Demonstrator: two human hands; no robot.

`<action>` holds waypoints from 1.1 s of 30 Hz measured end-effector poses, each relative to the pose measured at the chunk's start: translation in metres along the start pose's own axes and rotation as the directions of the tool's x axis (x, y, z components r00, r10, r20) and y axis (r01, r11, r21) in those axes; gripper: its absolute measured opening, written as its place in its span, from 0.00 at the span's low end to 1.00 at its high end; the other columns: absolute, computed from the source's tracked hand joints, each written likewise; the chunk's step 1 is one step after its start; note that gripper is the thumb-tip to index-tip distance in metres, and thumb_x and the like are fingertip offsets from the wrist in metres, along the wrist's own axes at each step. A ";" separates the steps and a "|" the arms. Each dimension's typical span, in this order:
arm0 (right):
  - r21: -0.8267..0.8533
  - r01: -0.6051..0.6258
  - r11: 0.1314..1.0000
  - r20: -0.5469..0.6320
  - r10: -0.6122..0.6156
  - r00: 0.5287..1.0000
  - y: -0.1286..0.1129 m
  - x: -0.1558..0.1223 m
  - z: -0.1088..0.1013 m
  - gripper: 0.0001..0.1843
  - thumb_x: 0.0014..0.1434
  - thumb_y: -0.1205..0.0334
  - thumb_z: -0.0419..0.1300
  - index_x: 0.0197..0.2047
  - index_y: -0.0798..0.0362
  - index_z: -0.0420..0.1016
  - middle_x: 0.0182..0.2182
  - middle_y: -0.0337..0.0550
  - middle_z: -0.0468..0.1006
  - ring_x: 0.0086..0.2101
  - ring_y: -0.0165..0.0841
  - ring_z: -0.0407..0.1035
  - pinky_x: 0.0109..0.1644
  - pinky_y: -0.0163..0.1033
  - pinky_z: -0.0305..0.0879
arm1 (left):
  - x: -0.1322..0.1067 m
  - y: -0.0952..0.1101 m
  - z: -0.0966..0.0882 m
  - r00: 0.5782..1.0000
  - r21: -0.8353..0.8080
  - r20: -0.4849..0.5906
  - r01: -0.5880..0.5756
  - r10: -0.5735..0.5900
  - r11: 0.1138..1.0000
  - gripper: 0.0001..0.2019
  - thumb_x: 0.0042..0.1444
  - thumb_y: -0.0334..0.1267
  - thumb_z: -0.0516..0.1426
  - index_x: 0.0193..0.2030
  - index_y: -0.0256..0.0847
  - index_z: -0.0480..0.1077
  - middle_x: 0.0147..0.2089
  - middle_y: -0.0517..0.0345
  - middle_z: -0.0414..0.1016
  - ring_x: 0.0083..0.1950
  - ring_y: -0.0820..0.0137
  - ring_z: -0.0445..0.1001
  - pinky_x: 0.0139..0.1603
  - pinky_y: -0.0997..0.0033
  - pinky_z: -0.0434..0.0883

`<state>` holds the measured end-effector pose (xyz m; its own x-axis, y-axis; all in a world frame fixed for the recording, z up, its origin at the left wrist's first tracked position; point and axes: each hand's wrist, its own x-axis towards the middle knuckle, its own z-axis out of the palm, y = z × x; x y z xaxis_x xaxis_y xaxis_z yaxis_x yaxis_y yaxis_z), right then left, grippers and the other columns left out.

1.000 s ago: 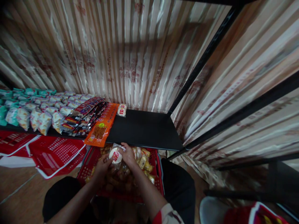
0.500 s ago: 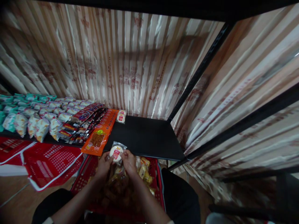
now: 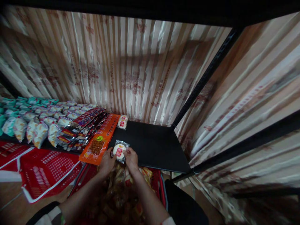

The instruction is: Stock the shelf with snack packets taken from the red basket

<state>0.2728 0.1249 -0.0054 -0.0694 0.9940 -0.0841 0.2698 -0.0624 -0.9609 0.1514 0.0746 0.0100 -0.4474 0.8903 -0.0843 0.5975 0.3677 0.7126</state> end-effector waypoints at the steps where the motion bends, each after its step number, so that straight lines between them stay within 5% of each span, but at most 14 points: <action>1: -0.044 0.003 0.999 -0.014 -0.003 1.000 -0.001 0.005 -0.001 0.11 0.47 0.55 0.57 0.29 0.53 0.73 0.23 0.38 0.76 0.26 0.30 0.68 0.29 0.32 0.61 | 0.003 0.003 0.001 1.000 0.026 -0.008 -0.015 0.015 1.000 0.24 0.55 0.33 0.51 0.59 0.28 0.60 0.50 0.43 0.70 0.53 0.64 0.67 0.55 0.69 0.62; 7: -0.238 -0.014 0.971 -0.077 -0.005 0.997 0.000 0.029 -0.001 0.08 0.48 0.59 0.57 0.30 0.52 0.75 0.25 0.38 0.77 0.26 0.30 0.69 0.29 0.31 0.61 | 0.013 0.011 0.009 0.993 0.136 -0.002 -0.118 0.119 0.984 0.20 0.55 0.30 0.49 0.55 0.30 0.64 0.52 0.44 0.70 0.55 0.61 0.64 0.57 0.66 0.60; 19: -0.349 -0.013 0.937 -0.061 -0.009 0.998 -0.008 0.060 0.006 0.09 0.51 0.59 0.56 0.33 0.52 0.74 0.29 0.40 0.78 0.29 0.30 0.70 0.32 0.31 0.60 | 0.029 0.014 0.039 0.979 0.175 -0.087 -0.170 0.187 0.970 0.26 0.51 0.25 0.49 0.59 0.31 0.61 0.64 0.41 0.55 0.62 0.57 0.57 0.61 0.59 0.59; 33: -0.293 -0.020 0.956 -0.172 -0.032 0.985 -0.003 0.109 0.023 0.14 0.50 0.55 0.57 0.38 0.50 0.77 0.33 0.40 0.79 0.34 0.33 0.72 0.38 0.34 0.64 | 0.064 0.023 0.047 0.971 0.211 0.030 -0.239 0.238 0.948 0.30 0.51 0.25 0.45 0.64 0.26 0.53 0.69 0.44 0.48 0.69 0.62 0.44 0.68 0.65 0.49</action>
<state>0.2424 0.2314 -0.0181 0.0886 0.9961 -0.0064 0.5410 -0.0535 -0.8393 0.1675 0.1530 -0.0116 -0.2725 0.9598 0.0668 0.8135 0.1928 0.5486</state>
